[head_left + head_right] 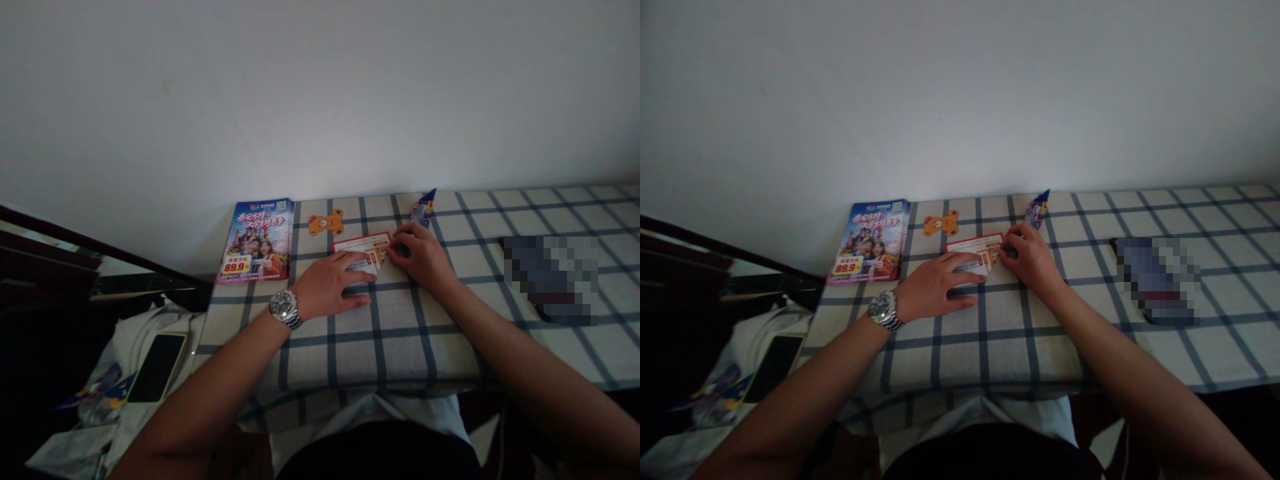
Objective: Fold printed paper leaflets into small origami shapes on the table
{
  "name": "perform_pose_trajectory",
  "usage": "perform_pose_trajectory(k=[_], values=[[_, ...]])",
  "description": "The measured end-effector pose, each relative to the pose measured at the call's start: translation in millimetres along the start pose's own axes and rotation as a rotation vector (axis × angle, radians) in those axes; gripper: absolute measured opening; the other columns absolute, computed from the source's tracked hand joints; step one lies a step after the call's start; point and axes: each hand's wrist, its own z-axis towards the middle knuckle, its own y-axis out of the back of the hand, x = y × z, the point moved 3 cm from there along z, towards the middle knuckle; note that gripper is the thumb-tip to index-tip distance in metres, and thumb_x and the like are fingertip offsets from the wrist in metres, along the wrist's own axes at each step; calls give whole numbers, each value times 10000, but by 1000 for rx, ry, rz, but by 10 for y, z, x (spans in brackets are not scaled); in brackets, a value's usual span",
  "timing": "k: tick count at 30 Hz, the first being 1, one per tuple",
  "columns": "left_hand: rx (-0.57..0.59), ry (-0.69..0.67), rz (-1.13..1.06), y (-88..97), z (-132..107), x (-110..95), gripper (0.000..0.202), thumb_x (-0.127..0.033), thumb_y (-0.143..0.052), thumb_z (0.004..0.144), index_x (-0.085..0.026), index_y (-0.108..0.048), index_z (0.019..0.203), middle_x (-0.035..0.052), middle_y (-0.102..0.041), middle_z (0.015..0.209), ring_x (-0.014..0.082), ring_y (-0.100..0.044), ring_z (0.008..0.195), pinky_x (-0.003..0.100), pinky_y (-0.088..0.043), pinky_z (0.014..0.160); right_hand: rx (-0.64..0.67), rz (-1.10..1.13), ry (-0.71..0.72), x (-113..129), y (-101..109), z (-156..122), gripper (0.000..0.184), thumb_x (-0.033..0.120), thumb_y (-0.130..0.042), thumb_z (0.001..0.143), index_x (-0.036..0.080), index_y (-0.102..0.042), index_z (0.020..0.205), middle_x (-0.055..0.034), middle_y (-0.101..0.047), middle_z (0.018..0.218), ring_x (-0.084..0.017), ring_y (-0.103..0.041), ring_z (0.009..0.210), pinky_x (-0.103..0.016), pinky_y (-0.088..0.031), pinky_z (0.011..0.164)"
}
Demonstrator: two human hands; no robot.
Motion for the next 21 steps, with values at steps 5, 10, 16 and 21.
perform_pose_trajectory(k=[5, 10, 16, 21], values=[[-2, -5, -5, -1, 0, 2, 454, -572, -645, 971, -308, -684, 1338, 83, -523, 1524, 300, -507, 1387, 486, -503, 1135, -13, 22, -63, 3, 12, 13, 12, 202, -704, 908, 203, -699, 898, -99, -675, 1049, -263, -672, 916, -410, -555, 818], [-11, -7, -4, -10, -3, 2, 458, -579, -643, 969, -309, -682, 1336, 81, -518, 1527, 295, -510, 1383, 490, -507, 1130, -23, 2, -109, 18, 31, 27, 58, 161, -691, 893, 206, -685, 857, -84, -686, 989, -251, -676, 872, -381, -532, 772], [-20, -11, 8, -30, -1, 12, 480, -599, -635, 967, -305, -678, 1343, 88, -517, 1524, 300, -511, 1379, 498, -489, 1149, -39, -26, -136, -5, 26, 39, 72, 152, -688, 885, 205, -679, 837, -76, -677, 929, -250, -660, 831, -378, -516, 751], [-22, -11, 2, -35, 3, 12, 475, -602, -640, 962, -311, -683, 1334, 83, -514, 1528, 301, -513, 1375, 504, -478, 1159, -77, -9, -150, -56, 48, 15, 80, 173, -664, 910, 212, -674, 840, -65, -665, 883, -236, -647, 785, -374, -516, 729]])
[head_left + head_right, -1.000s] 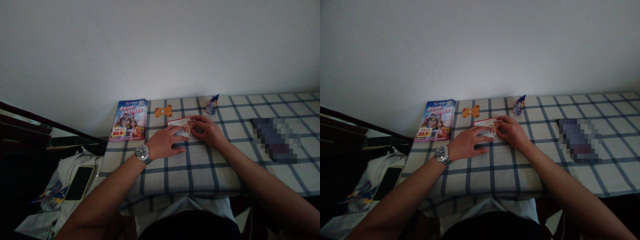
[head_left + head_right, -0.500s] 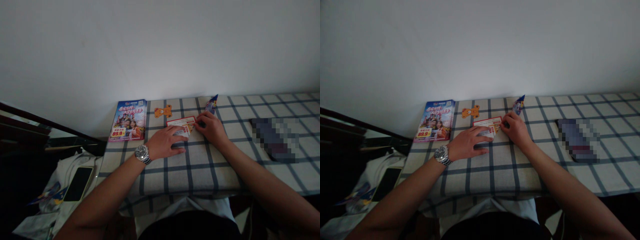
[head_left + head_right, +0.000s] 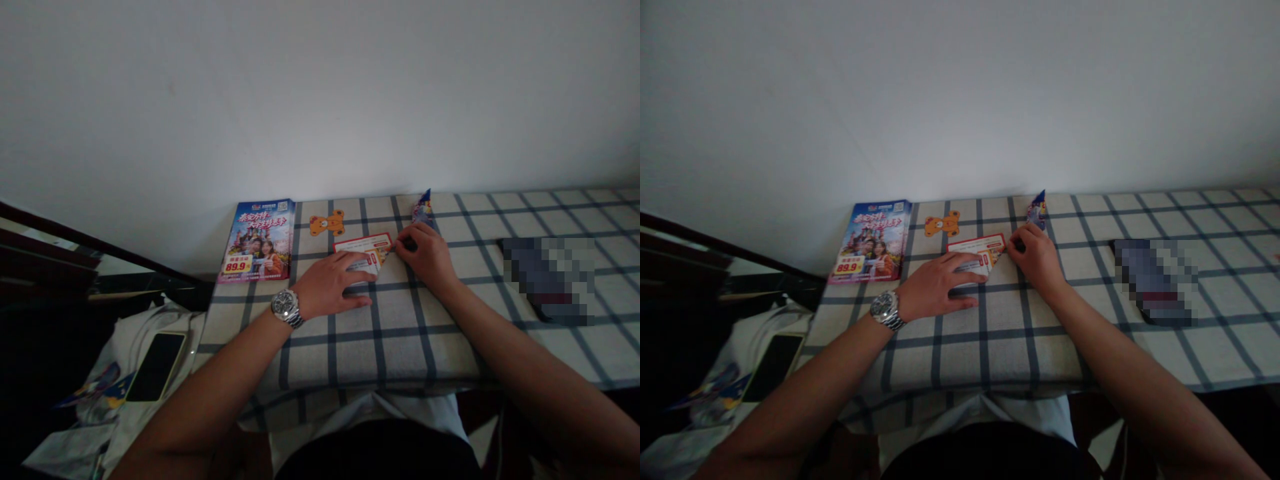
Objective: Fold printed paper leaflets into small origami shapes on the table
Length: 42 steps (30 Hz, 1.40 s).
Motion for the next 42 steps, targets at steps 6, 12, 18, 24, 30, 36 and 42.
perform_pose_trajectory(k=[6, 12, 18, 24, 30, 36, 42], values=[[-7, -1, -3, -7, -3, -2, 482, -602, -648, 957, -308, -687, 1337, 90, -521, 1517, 298, -514, 1375, 498, -473, 1165, 64, 50, 120, 43, -22, -61, 38, 238, -671, 946, 214, -698, 935, -99, -685, 1045, -262, -677, 943, -403, -561, 829], [-3, -3, -1, -11, -2, 2, 491, -610, -641, 958, -301, -687, 1337, 93, -519, 1516, 301, -511, 1375, 499, -466, 1169, 70, 22, 105, 79, -44, -55, 42, 203, -673, 934, 205, -715, 931, -111, -690, 1065, -274, -681, 955, -429, -568, 852], [-5, -2, 0, -16, -6, 2, 497, -614, -635, 961, -303, -680, 1347, 96, -516, 1518, 302, -514, 1371, 500, -475, 1158, 84, 44, 51, 3, -14, 24, 68, 200, -678, 910, 212, -689, 844, -80, -683, 945, -246, -664, 837, -392, -536, 758], [-20, -3, -7, -31, -4, 12, 489, -611, -650, 953, -311, -685, 1338, 89, -514, 1529, 302, -516, 1370, 504, -476, 1154, 98, 5, 41, -36, -8, 70, 106, 181, -657, 902, 212, -646, 801, -63, -659, 873, -225, -634, 777, -363, -495, 716], [-14, -8, -10, -35, 6, 10, 488, -622, -640, 955, -306, -689, 1323, 82, -508, 1542, 298, -505, 1386, 502, -454, 1177, 83, -34, 13, -112, 21, 101, 121, 210, -664, 900, 217, -630, 784, -58, -657, 817, -221, -618, 735, -357, -478, 675], [-34, -13, -13, -45, 8, 21, 484, -615, -653, 949, -318, -686, 1329, 89, -523, 1514, 294, -521, 1366, 501, -477, 1152, 79, 4, 45, -89, 40, 36, 84, 249, -646, 934, 225, -662, 855, -65, -671, 870, -233, -637, 785, -380, -519, 715], [-19, -16, -15, -32, 11, 17, 484, -602, -649, 956, -304, -685, 1335, 89, -523, 1517, 295, -517, 1372, 494, -469, 1164, 85, 23, 99, -6, 0, 7, 53, 216, -662, 926, 215, -677, 874, -98, -686, 995, -270, -661, 915, -427, -545, 824]])
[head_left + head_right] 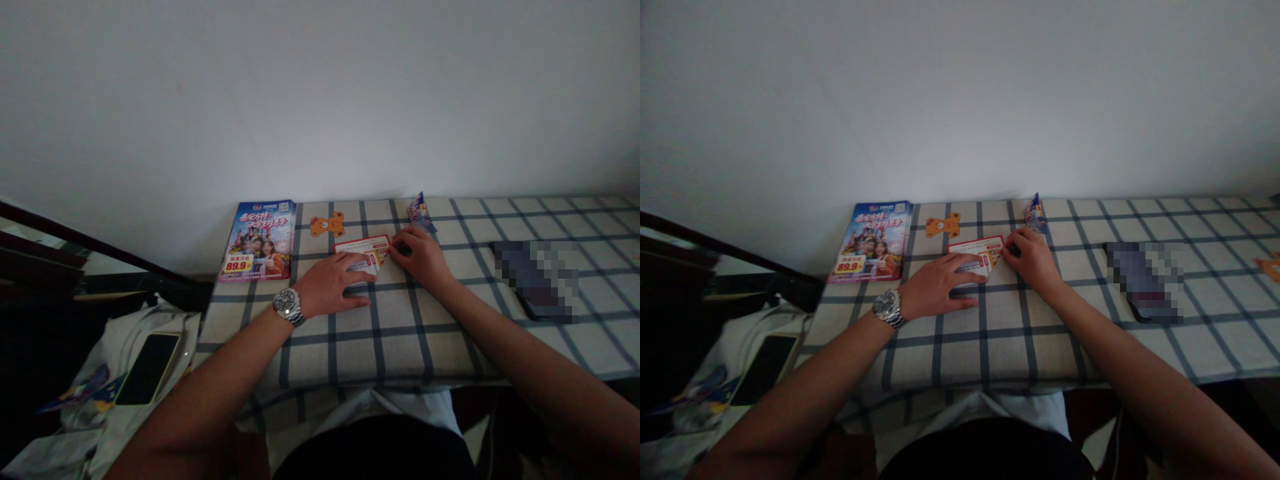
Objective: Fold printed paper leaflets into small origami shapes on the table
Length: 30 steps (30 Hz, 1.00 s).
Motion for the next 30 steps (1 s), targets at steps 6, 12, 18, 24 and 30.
perform_pose_trajectory(k=[6, 12, 18, 24, 30], values=[[2, -4, 7, -8, -6, 2, 503, -615, -640, 957, -305, -676, 1351, 95, -513, 1526, 297, -504, 1387, 501, -453, 1177, 7, -25, -55, -20, -18, 58, 109, 214, -691, 892, 208, -664, 786, -73, -671, 892, -238, -639, 797, -385, -513, 733], [-7, -5, 10, -16, -11, 4, 509, -621, -639, 955, -307, -676, 1355, 103, -512, 1522, 299, -509, 1384, 491, -461, 1174, 12, -43, -80, -91, -3, 110, 138, 202, -689, 872, 215, -633, 747, -55, -643, 818, -217, -609, 721, -362, -480, 659], [-16, -7, 4, -16, -12, 7, 492, -618, -640, 956, -309, -682, 1336, 95, -513, 1523, 296, -515, 1376, 498, -466, 1167, 9, -36, -74, -123, 13, 115, 153, 218, -691, 875, 222, -624, 738, -47, -641, 795, -206, -597, 697, -350, -466, 641], [-14, -8, 1, -11, -4, 10, 490, -614, -639, 958, -303, -683, 1335, 99, -511, 1524, 298, -518, 1375, 499, -464, 1170, 5, -37, -81, -122, 9, 88, 145, 233, -683, 900, 220, -638, 763, -51, -647, 809, -213, -603, 720, -355, -469, 657], [-5, -2, 16, -16, -7, 4, 492, -611, -642, 958, -312, -680, 1347, 105, -507, 1522, 298, -513, 1384, 496, -457, 1177, 34, -1, -37, -11, 55, 59, 96, 264, -655, 949, 221, -687, 869, -65, -669, 895, -222, -634, 778, -364, -515, 708]])
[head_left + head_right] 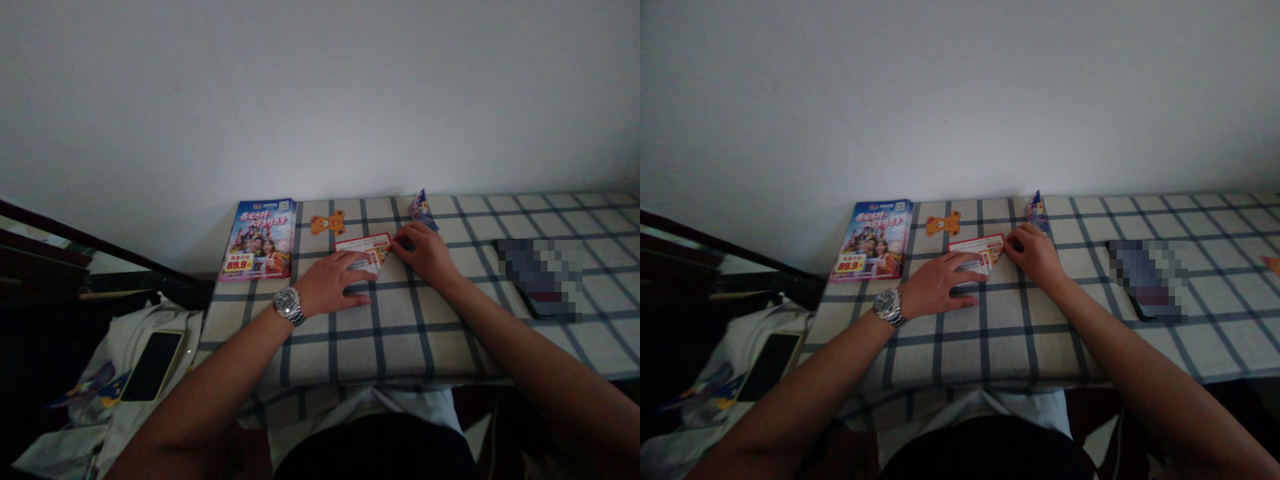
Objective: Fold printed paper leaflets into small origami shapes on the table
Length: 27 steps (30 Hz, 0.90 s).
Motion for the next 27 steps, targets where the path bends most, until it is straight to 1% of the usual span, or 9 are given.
perform_pose_trajectory(k=[4, 8, 14, 20, 24, 27], values=[[5, 0, -3, 8, -4, -8, 488, -591, -663, 952, -311, -670, 1352, 93, -517, 1523, 299, -510, 1382, 507, -456, 1178, 47, 1, 98, 76, -26, -72, 100, 289, -646, 972, 229, -726, 968, -95, -703, 1040, -264, -673, 943, -417, -556, 839], [-2, 0, -7, 8, -6, -13, 479, -585, -669, 950, -309, -667, 1342, 87, -510, 1537, 299, -509, 1381, 509, -462, 1169, 79, -12, 142, 113, -68, -151, 147, 295, -621, 998, 249, -759, 1023, -98, -742, 1104, -280, -690, 1003, -455, -570, 900], [-22, -6, -1, -5, -6, -11, 473, -572, -676, 950, -298, -668, 1335, 96, -518, 1520, 301, -515, 1375, 504, -459, 1170, 84, -57, 144, 182, -76, -212, 183, 320, -615, 1012, 247, -782, 1031, -101, -769, 1097, -287, -707, 990, -465, -585, 898], [-22, -13, 5, -5, -18, -20, 484, -593, -653, 958, -298, -671, 1340, 108, -500, 1527, 303, -506, 1384, 506, -447, 1181, 80, -80, 146, 218, -70, -253, 198, 388, -686, 974, 245, -774, 1079, -110, -756, 1118, -301, -701, 993, -478, -593, 889], [-15, -24, 11, 6, -23, -23, 503, -606, -644, 958, -285, -674, 1343, 121, -489, 1538, 310, -497, 1396, 508, -441, 1187, 94, -103, 148, 232, -65, -267, 226, 392, -702, 964, 235, -760, 1115, -113, -749, 1139, -309, -701, 1013, -476, -593, 886], [-12, -31, 6, 8, -24, -14, 494, -597, -654, 956, -293, -673, 1345, 112, -485, 1551, 307, -497, 1399, 512, -444, 1187, 94, -127, 148, 266, -65, -272, 228, 386, -718, 952, 227, -749, 1112, -116, -744, 1137, -313, -700, 1026, -473, -593, 893]])
